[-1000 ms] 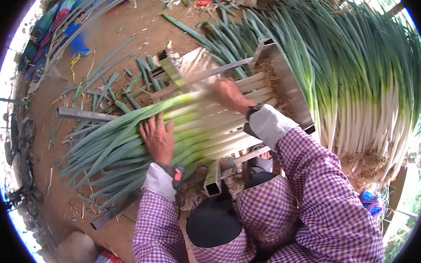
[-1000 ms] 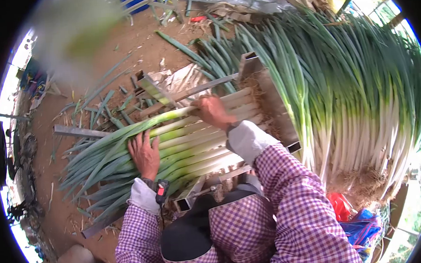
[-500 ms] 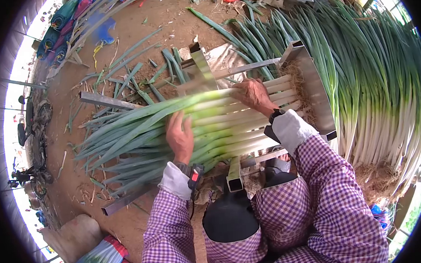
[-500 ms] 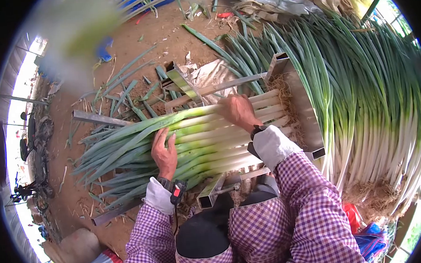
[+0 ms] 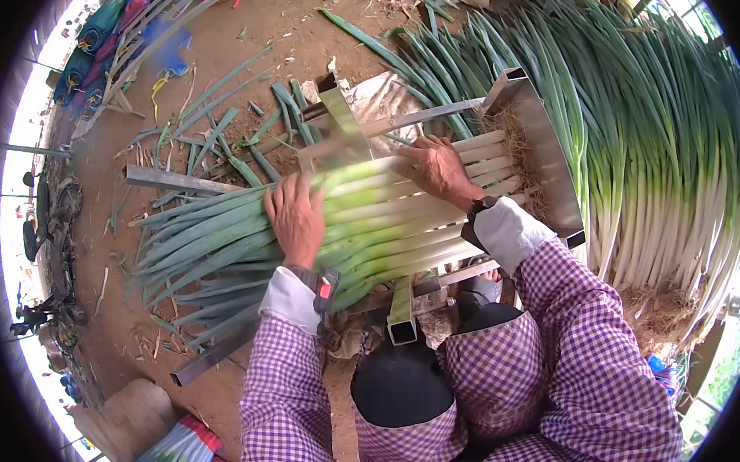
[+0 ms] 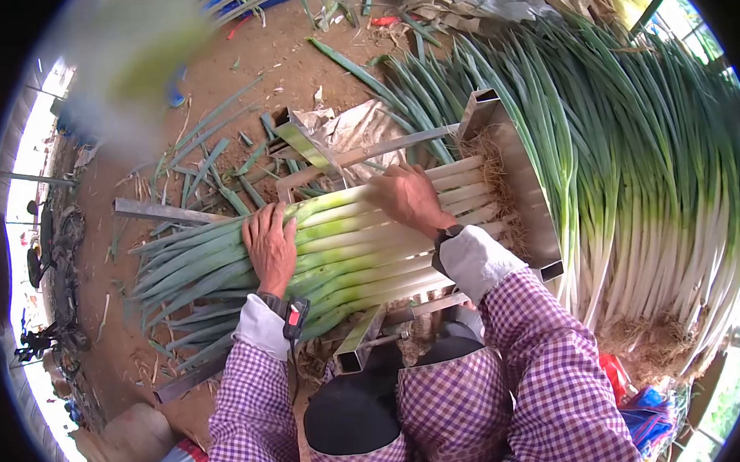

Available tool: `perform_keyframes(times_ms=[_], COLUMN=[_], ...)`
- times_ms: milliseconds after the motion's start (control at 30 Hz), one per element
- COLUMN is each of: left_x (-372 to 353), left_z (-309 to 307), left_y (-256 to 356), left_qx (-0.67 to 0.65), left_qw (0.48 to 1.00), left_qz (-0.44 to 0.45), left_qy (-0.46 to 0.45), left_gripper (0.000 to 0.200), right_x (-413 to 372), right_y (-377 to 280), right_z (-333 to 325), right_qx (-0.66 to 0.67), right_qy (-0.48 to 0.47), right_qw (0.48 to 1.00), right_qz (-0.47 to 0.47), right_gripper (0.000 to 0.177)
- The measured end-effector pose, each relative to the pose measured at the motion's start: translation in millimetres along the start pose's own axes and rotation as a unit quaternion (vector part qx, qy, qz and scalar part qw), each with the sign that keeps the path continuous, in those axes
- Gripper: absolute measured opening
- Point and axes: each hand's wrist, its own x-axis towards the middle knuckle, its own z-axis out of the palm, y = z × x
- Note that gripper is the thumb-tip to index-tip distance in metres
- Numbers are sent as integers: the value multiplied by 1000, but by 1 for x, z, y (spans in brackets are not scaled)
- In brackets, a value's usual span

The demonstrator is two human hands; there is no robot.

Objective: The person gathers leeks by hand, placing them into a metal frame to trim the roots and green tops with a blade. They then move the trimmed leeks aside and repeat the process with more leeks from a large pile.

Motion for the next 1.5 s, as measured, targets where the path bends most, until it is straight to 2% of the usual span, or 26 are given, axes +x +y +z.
perform_keyframes(times_ms=[100, 133, 233, 333, 567, 600, 633, 700, 867, 967, 1000, 1100, 1133, 1200, 1233, 1267, 1300, 1333, 1367, 1400, 1433, 1467, 1500], left_x=[-2, -2, -2, -4, -2, -2, -3, -6, -4, -3, -2, -2, -3, -3, -2, -2, -1, -1, 0, -1, -1, 0, 0], left_z=[3, 6, 12, 13, 9, 7, 14, 20, 20, 21, 21, 20, 22, 24, 26, 27, 27, 28, 31, 32, 32, 31, 31], left_y=[3, 1, -2, -2, 3, 6, 0, -9, -8, -9, -9, -11, -14, -16, -16, -17, -19, -22, -26, -28, -28, -26, -26], left_qx=[21, 26, 34, 49, 53, 54, 61, 85, 98, 106, 110, 115, 114, 112, 117, 123, 129, 132, 136, 139, 137, 136, 135], left_qw=[1000, 1000, 999, 999, 998, 997, 998, 996, 994, 993, 993, 992, 992, 992, 992, 991, 990, 990, 989, 988, 988, 989, 989], left_qz=[-13, -16, -17, -8, -13, -19, 6, 25, 32, 34, 32, 33, 38, 46, 41, 36, 31, 38, 44, 50, 48, 44, 40], left_qy=[4, -2, -13, -17, -31, -47, -17, -12, -31, -31, -35, -38, -34, -31, -37, -42, -47, -44, -42, -40, -45, -49, -54], left_gripper=[42, 41, 40, 40, 42, 46, 43, 40, 41, 41, 41, 39, 39, 39, 39, 39, 39, 39, 39, 39, 39, 39, 39], right_x=[-1, -2, -13, -29, -53, -55, -54, -52, -51, -58, -59, -94, -112, -158, -182, -208, -233, -254, -289, -312, -342, -361, -375], right_y=[2, 4, 0, 10, 13, 11, 10, 6, 7, 8, -7, -56, -66, -69, -54, -41, -24, -2, 43, 65, 96, 109, 118], right_z=[5, 2, -11, -15, -17, -19, -22, -23, -22, -13, -36, -120, -149, -193, -201, -215, -221, -233, -221, -222, -212, -205, -201], right_qx=[5, 33, 31, -37, -43, -35, -29, -15, -36, 12, 32, 184, 208, 277, 236, 246, 203, 173, 112, 26, -54, -141, -139], right_qy=[32, 6, 56, 60, 140, 148, 156, 164, 186, 232, 121, 127, 132, 219, 274, 289, 353, 290, 329, 290, 268, 250, 180], right_qw=[999, 999, 998, 996, 986, 985, 984, 983, 979, 970, 984, 969, 962, 929, 926, 910, 892, 869, 866, 852, 850, 839, 821], right_qz=[-13, -4, -6, 50, 75, 81, 86, 84, 76, 71, 127, 106, 119, 107, 111, 166, 194, 361, 360, 435, 450, 463, 523], right_gripper=[28, 34, 39, 40, 37, 34, 32, 22, 24, 31, 40, 44, 45, 37, 35, 36, 35, 30, 32, 37, 47, 49, 47])
